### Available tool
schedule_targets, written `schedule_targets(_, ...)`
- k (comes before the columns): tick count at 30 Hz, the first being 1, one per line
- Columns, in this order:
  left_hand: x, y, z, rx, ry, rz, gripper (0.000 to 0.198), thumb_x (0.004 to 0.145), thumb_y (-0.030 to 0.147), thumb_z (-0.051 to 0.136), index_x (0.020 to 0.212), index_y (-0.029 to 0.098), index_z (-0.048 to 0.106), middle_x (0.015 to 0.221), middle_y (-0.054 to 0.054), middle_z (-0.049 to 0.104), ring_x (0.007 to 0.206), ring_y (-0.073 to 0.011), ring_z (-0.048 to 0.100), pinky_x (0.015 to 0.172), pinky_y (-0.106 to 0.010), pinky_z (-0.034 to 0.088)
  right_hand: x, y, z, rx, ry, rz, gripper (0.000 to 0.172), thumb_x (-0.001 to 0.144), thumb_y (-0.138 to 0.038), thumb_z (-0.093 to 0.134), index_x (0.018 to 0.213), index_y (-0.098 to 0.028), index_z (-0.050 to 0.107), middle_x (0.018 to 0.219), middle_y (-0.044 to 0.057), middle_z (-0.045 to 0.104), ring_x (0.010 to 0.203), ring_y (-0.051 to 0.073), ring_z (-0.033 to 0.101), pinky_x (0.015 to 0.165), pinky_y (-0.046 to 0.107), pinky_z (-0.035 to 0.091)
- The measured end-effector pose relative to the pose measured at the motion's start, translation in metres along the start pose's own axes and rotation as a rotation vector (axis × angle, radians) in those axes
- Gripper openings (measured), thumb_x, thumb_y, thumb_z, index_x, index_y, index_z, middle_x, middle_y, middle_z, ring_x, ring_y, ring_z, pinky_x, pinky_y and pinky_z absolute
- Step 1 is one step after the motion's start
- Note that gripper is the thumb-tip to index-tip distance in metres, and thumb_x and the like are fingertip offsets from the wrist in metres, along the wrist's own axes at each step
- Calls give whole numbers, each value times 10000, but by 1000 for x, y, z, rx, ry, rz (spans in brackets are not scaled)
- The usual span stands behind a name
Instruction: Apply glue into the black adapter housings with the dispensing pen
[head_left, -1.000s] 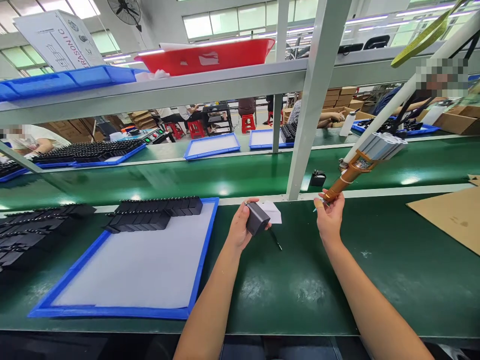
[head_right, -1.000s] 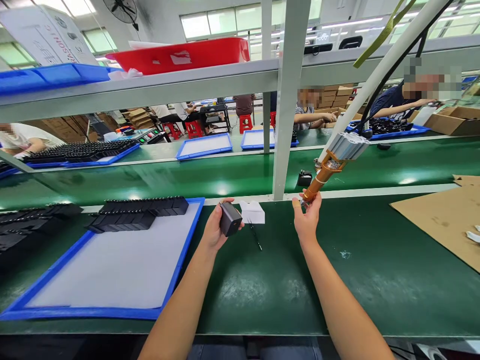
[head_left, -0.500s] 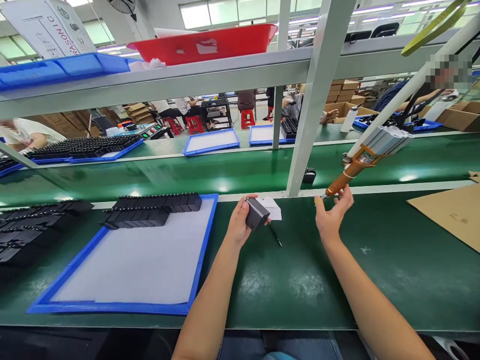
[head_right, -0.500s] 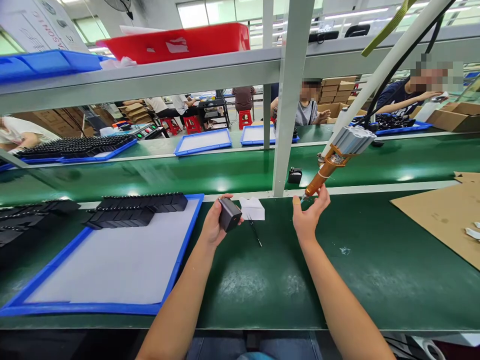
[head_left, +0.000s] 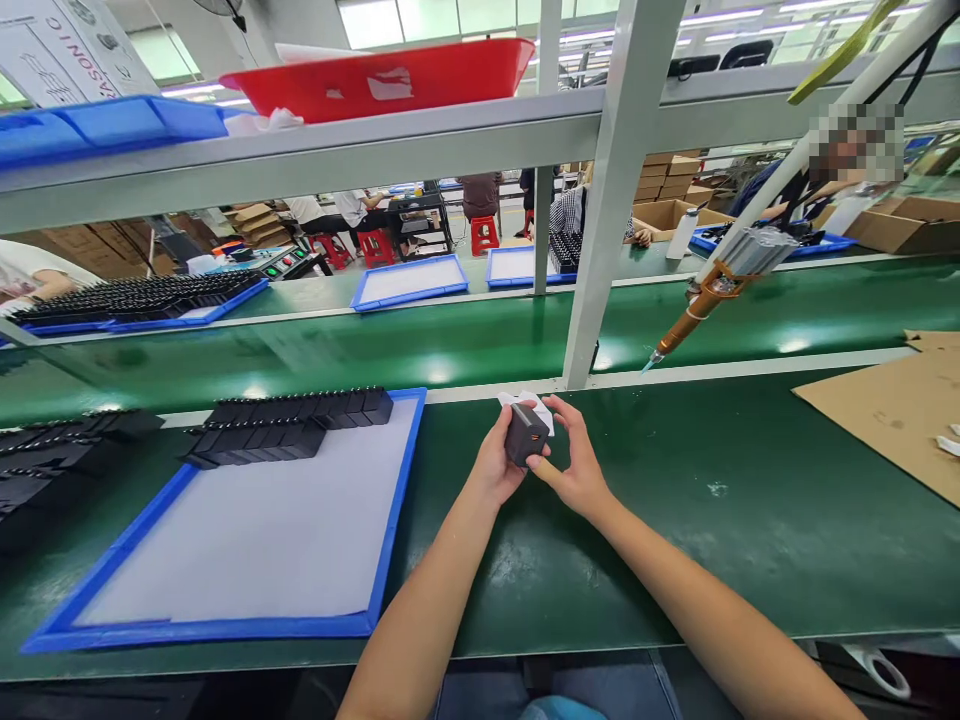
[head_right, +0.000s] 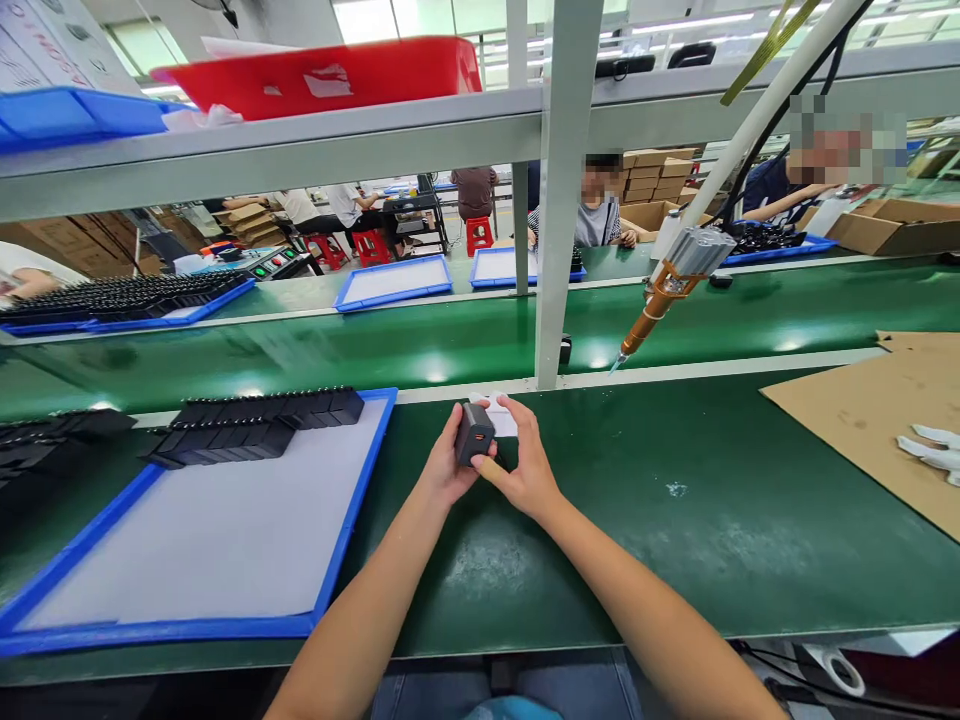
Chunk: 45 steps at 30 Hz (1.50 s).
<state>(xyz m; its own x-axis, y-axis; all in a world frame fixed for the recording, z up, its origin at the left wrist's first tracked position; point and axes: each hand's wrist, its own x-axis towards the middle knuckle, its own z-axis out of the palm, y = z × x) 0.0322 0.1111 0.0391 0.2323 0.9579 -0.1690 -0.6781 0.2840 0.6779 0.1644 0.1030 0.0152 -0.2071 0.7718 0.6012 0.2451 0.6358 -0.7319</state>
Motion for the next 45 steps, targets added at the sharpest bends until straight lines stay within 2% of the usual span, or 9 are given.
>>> schedule_targets(5,-2,11,-1,-78,40,29,382,889,481,540,1081,157,602,721,-22,666,513,-125,631,492,-217,509,3,10,-1,21,-197,-42,894,783,-379,682,1486,-302,134,1474,118,327,1354,278,372,1089,499,385)
schedule_targets(10,12,32,-28,65,299,285,362,868,475,570,1051,163,592,787,-31,675,553,-131,648,501,-220,495,2,41,6,-317,-262,63,595,866,-399,568,1412,-264,375,1458,126,393,1364,289,366,1106,528,341)
schedule_targets(15,20,45,-66,574,608,441,353,835,510,600,1014,207,581,873,-46,672,754,-191,676,643,-272,492,1,59,18,-594,-497,107,493,913,-399,485,1385,-260,452,1484,89,413,1384,305,348,1112,608,264)
schedule_targets(19,17,46,-80,1065,739,448,294,813,484,639,978,241,622,898,-90,679,974,-299,631,813,-364,443,3,59,-4,-730,-518,94,334,914,-281,465,1203,-249,629,1338,77,577,1249,273,516,1037,514,403)
schedule_targets(24,22,23,-74,1391,701,461,295,830,448,625,1043,244,614,884,-113,660,974,-332,617,822,-388,439,9,48,-31,-754,-341,109,262,895,-261,473,972,-204,716,1202,131,636,1142,308,572,974,535,446)
schedule_targets(31,14,5,-48,1789,551,256,570,860,237,566,1390,159,371,1178,-183,543,1081,-307,578,847,-387,487,24,25,27,-294,-368,20,377,926,-222,422,1278,-235,559,1279,84,584,1194,203,553,1029,409,465)
schedule_targets(37,4,30,-56,1498,192,-3,630,762,105,586,1352,181,379,988,-68,657,671,-152,666,631,-255,533,33,33,35,-370,-393,41,282,916,-266,485,1153,-243,637,1297,73,583,1135,204,604,968,391,513)
schedule_targets(40,6,37,-67,1488,228,0,487,769,65,534,1239,185,489,934,-40,676,600,-125,649,622,-246,528,27,33,32,-516,-429,4,317,903,-318,527,1203,-247,602,1315,72,579,1129,233,609,907,395,543)
schedule_targets(45,13,38,-76,1539,387,61,385,844,68,428,1207,146,531,1031,-117,681,867,-199,673,817,-319,505,12,38,44,-768,-417,-30,418,935,-317,465,1338,-212,504,1399,128,502,1044,270,649,765,382,580)
